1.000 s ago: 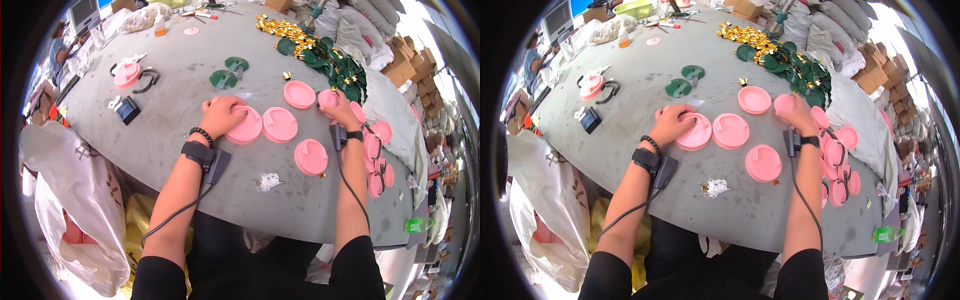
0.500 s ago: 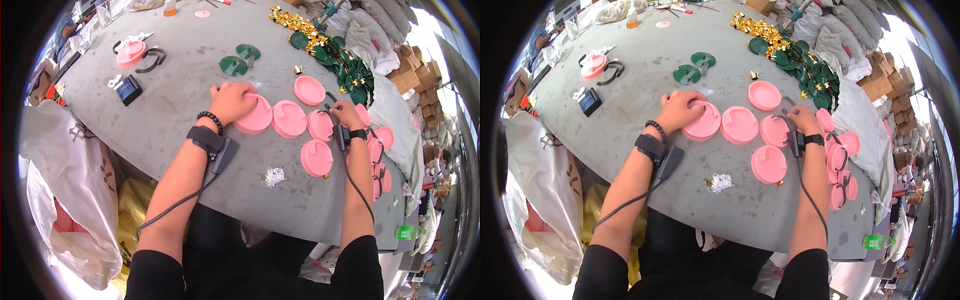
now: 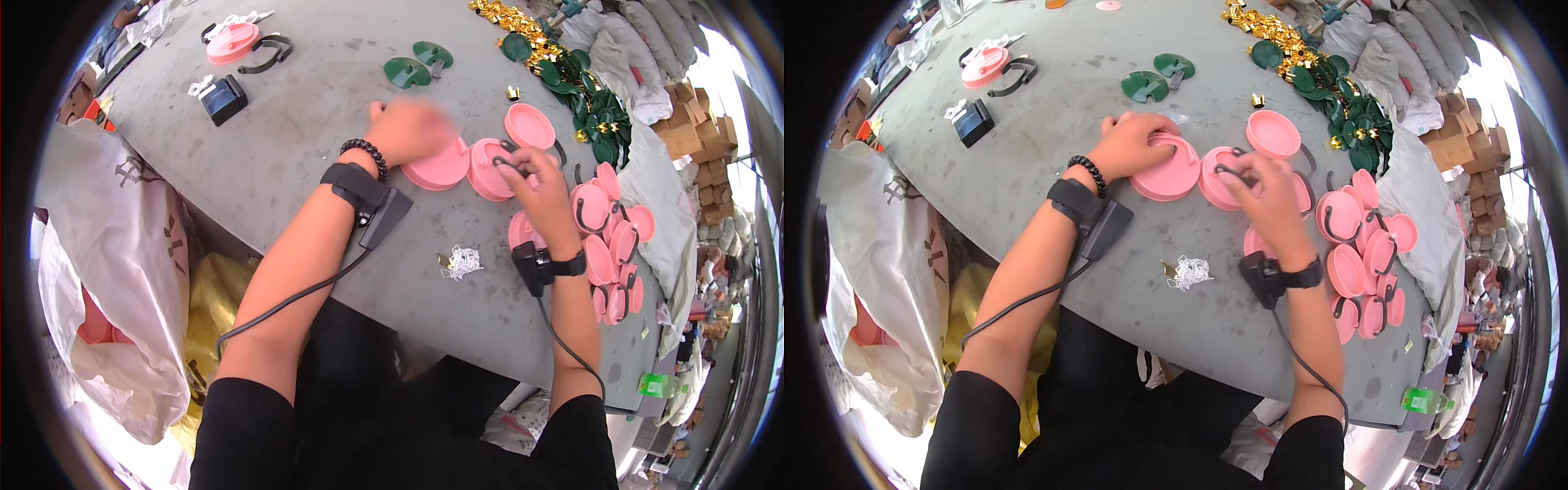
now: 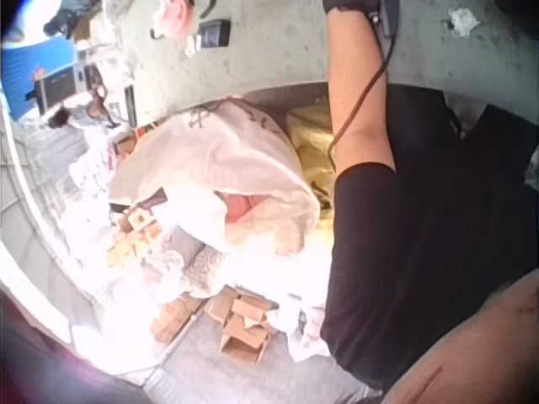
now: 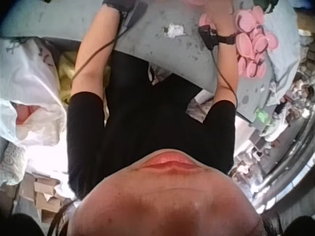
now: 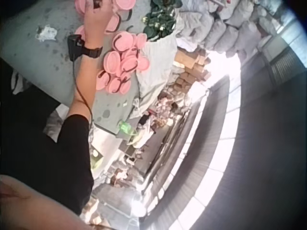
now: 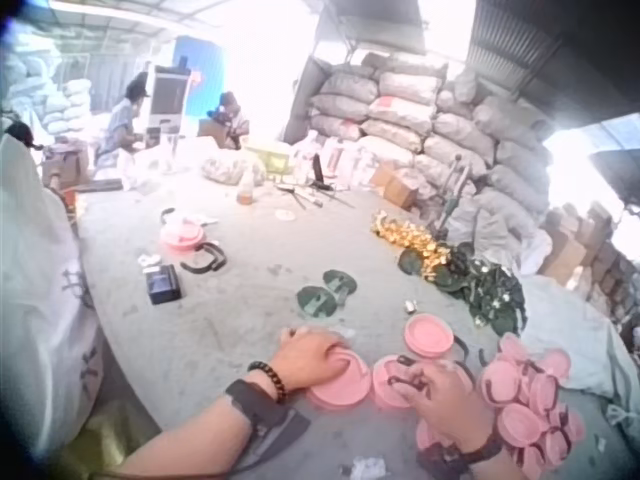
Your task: The person is assembling and inspecting small plastic components in a manufacturing environment.
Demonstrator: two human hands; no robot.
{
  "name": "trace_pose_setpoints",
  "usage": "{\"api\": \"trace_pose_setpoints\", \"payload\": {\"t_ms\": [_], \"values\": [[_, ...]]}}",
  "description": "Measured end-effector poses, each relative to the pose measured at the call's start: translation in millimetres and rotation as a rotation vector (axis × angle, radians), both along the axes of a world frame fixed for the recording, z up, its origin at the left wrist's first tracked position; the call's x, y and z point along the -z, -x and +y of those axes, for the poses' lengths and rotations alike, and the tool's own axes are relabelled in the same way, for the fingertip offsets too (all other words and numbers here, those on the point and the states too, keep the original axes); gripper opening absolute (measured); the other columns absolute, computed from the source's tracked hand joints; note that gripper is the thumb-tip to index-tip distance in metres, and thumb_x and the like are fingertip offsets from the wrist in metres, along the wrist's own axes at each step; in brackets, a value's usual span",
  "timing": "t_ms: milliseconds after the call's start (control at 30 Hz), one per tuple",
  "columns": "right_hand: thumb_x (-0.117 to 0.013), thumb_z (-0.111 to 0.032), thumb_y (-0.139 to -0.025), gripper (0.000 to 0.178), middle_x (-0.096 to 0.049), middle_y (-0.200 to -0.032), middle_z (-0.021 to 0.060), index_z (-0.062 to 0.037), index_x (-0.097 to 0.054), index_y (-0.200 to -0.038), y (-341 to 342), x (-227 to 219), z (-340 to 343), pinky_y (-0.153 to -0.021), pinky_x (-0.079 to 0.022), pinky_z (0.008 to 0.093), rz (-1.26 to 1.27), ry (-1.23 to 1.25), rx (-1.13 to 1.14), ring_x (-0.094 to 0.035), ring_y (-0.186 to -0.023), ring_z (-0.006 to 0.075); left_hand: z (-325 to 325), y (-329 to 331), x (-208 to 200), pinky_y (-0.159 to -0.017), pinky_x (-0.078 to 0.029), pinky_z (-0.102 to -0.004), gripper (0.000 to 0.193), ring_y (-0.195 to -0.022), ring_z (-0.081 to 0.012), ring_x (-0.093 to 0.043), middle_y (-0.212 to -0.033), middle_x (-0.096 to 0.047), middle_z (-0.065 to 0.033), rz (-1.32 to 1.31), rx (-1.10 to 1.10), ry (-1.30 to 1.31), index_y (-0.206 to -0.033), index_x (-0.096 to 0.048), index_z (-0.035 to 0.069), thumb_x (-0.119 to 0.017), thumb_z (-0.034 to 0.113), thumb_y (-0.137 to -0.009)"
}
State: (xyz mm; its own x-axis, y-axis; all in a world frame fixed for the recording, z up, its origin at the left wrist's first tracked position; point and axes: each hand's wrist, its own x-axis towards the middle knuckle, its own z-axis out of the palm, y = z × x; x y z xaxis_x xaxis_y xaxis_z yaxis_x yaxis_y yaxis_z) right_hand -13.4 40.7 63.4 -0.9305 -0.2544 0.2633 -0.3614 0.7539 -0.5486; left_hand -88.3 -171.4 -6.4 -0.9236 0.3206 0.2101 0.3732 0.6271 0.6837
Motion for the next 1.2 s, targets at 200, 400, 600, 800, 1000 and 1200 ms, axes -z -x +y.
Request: {"api": "trace_pose_setpoints", "payload": {"t_ms": [200, 400, 600, 800, 1000, 1200], "values": [[-0.062, -0.023, -0.081, 0.018, -0.056, -0.068, 0.0009, -0.0066, -0.055, -0.082, -6, 15, -47, -0.08, -0.03, 0.033, -0.027, -0.043, -0.129, -0.051, -0.064, 0.0166, -5, 1, -4, -0.098, -0.017, -0.0465, 0.039, -0.109, -0.0268, -0.042, -0.112, -0.058, -0.0023, -0.098, 0.126, -0.054, -0.112, -0.058, 0.024, -0.035, 0.038, -0.084], [-0.061, -0.02, -0.08, 0.016, -0.056, -0.067, 0.0015, -0.0072, -0.051, -0.079, -5, 21, -78, -0.076, -0.03, 0.0349, 0.022, -0.079, -0.136, -0.052, -0.065, 0.0189, -12, 5, -11, -0.098, -0.016, -0.0377, 0.031, -0.103, -0.0202, -0.046, -0.096, -0.06, -0.0007, -0.214, 0.181, -0.045, -0.097, -0.059, 0.019, -0.033, 0.032, -0.086], [-0.062, -0.02, -0.079, 0.017, -0.055, -0.066, 0.0014, -0.0072, -0.051, -0.075, -7, 24, -88, -0.076, -0.03, 0.0343, 0.083, -0.133, -0.136, -0.05, -0.063, 0.0184, -13, 5, -14, -0.097, -0.017, -0.0367, 0.022, -0.087, -0.0128, -0.051, -0.077, -0.059, 0.0033, -0.245, 0.182, -0.055, -0.08, -0.06, 0.018, -0.044, 0.032, -0.083], [-0.063, -0.019, -0.077, 0.016, -0.053, -0.061, 0.0019, -0.0073, -0.053, -0.072, -8, 31, -94, -0.071, -0.03, 0.0338, 0.231, -0.219, -0.062, -0.05, -0.059, 0.019, -15, 6, -14, -0.096, -0.017, -0.0396, 0.018, -0.09, -0.0142, -0.05, -0.076, -0.06, 0.0049, -0.226, 0.221, -0.046, -0.078, -0.062, 0.02, -0.05, 0.033, -0.08], [-0.062, -0.025, -0.074, 0.018, -0.056, -0.055, 0.0056, -0.0085, -0.056, -0.071, -6, 30, -97, -0.064, -0.031, 0.0365, 0.318, -0.397, 0.043, -0.051, -0.048, 0.0227, -17, 6, -13, -0.094, -0.019, -0.0421, 0.017, -0.094, -0.0164, -0.051, -0.078, -0.062, 0.0057, -0.228, 0.242, -0.053, -0.077, -0.064, 0.024, -0.051, 0.035, -0.078], [-0.062, -0.026, -0.075, 0.018, -0.055, -0.053, 0.0061, -0.0085, -0.057, -0.075, -11, 28, -92, -0.064, -0.031, 0.0367, 0.286, -0.441, 0.007, -0.051, -0.048, 0.0227, -15, 6, -11, -0.094, -0.018, -0.0435, 0.016, -0.089, -0.0143, -0.052, -0.076, -0.061, 0.0063, -0.187, 0.227, -0.041, -0.076, -0.063, 0.024, -0.051, 0.034, -0.077]]}}
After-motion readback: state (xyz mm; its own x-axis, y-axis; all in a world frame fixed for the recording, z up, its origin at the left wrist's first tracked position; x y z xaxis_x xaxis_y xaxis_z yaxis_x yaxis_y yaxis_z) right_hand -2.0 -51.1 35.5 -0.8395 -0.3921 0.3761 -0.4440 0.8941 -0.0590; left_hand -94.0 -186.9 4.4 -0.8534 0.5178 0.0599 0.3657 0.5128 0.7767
